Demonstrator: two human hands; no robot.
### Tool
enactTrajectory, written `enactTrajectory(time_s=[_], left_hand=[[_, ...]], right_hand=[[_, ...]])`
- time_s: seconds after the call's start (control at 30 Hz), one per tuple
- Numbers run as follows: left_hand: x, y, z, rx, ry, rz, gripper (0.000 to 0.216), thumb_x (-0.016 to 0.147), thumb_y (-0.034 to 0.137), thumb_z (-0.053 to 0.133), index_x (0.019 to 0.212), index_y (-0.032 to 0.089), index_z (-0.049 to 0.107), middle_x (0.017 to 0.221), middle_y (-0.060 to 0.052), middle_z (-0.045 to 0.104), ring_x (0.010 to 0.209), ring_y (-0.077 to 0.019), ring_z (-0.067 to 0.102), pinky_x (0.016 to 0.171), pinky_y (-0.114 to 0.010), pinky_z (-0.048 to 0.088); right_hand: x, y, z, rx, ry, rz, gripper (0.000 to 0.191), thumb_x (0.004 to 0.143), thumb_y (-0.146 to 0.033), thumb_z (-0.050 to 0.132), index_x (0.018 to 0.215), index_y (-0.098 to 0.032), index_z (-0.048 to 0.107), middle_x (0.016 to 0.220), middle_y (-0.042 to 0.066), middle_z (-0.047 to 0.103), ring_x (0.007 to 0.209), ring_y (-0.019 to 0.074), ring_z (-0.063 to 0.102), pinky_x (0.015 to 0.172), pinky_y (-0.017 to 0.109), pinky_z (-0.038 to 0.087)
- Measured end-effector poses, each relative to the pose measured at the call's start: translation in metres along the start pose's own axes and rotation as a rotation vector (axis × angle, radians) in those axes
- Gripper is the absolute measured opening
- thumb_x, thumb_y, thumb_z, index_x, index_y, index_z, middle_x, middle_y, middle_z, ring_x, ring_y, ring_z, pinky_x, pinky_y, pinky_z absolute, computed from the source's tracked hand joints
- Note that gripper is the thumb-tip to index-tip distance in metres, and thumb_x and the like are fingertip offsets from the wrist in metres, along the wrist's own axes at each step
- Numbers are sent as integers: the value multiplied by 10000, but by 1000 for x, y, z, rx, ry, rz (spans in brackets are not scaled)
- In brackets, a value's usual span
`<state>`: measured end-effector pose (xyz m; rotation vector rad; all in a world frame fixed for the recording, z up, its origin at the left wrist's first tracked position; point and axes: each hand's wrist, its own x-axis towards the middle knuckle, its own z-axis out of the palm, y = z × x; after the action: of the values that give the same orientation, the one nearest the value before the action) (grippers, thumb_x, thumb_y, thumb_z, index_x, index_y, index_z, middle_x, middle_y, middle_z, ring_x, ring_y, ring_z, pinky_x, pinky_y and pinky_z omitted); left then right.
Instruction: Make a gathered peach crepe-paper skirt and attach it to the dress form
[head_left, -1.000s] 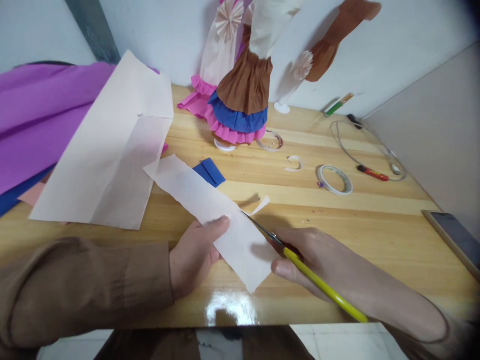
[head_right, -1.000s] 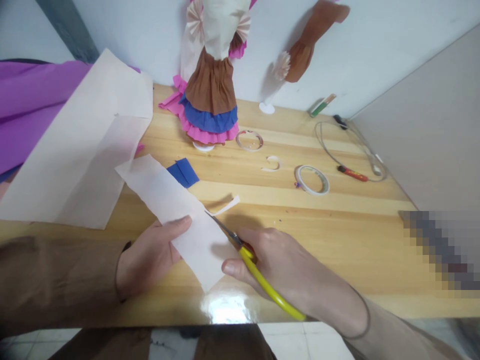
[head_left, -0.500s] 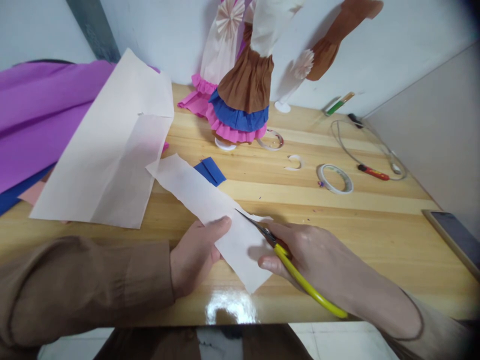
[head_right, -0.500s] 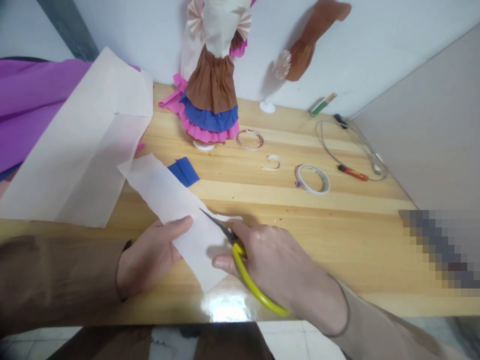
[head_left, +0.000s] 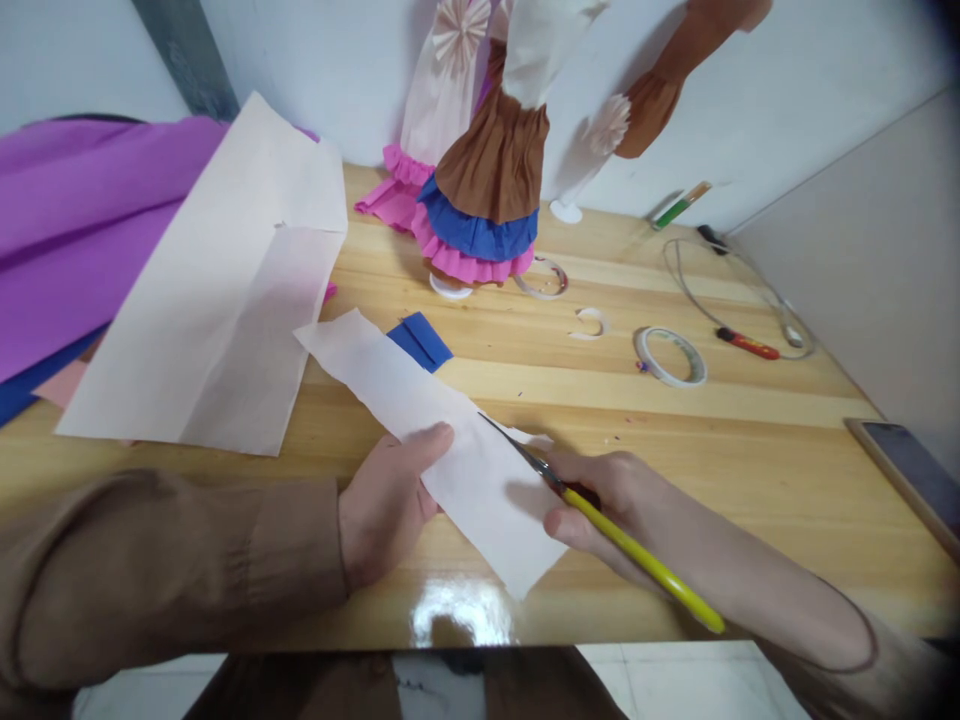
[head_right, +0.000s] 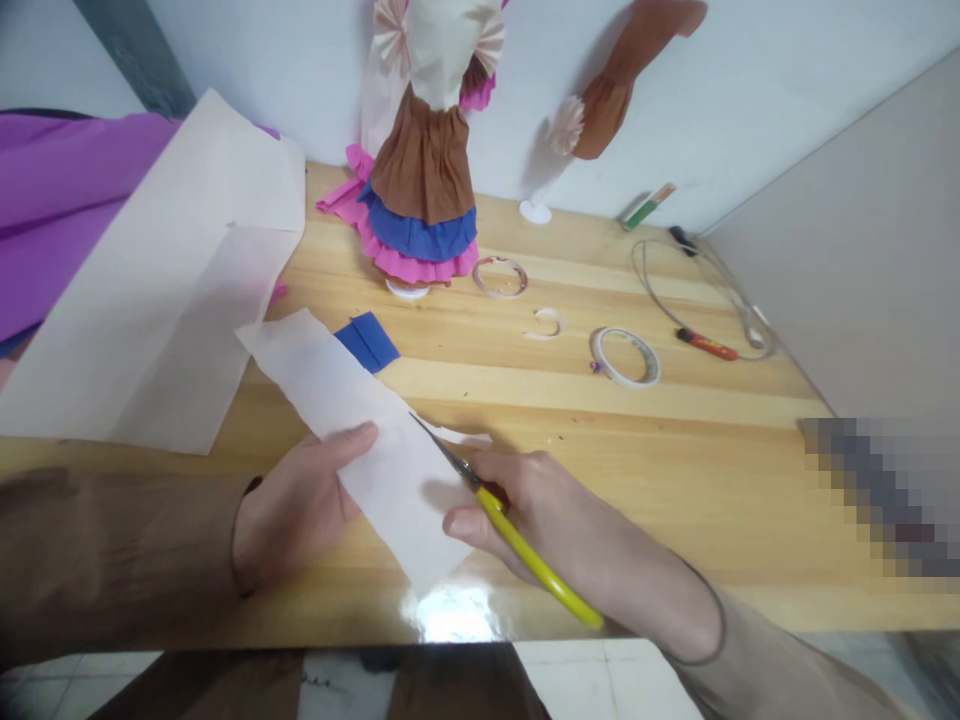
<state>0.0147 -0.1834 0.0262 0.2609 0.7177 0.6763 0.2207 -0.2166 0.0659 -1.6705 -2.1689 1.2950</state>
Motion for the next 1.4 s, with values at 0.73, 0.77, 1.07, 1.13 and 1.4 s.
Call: enactTrajectory(time_s=[0.73,0.77,1.07,1.13,1.4], left_hand=[[-1,-4,-5,18,-6,-11,268,818,266,620,1037,115,656,1005,-138,721,1048,-302,633,1037,-489,384],[-1,-4,-5,17,-6,-10,268,820,263,616,1040,114,655,1000,-140,721,1043,-303,634,1033,-493,386],[-1,-1,-1,66,-53,-22,341,877,256,514,1127,50,618,1156,-204,663,1100,-333,604,1023,-503,404],[0,1,0,44,-35,2,356,887,262,499,1159,56,601,1188,-200,648,1145,-337,579,1038,-499,399],[1,2,4,13,98,-19,330,912,212,457,1179,73,591,1150,-177,667,1118,-320,596,1056,-507,376]], right_hand=[[9,-15,0,-281,-12,169,540,837,-719,391,798,-198,528,734,45,598,604,175,530,555,293,341],[10,-15,1,-281,-3,163,550,833,-727,389,803,-197,537,734,47,599,606,178,534,557,295,346],[15,-3,8,-83,78,47,496,861,-662,440,714,-191,501,606,-12,516,489,102,444,477,248,320],[14,0,9,-61,92,17,488,867,-650,443,715,-189,495,615,-15,506,489,94,429,475,243,318],[4,-6,-6,2,-6,-36,420,918,-560,390,835,-175,534,700,18,532,582,130,479,529,264,397]])
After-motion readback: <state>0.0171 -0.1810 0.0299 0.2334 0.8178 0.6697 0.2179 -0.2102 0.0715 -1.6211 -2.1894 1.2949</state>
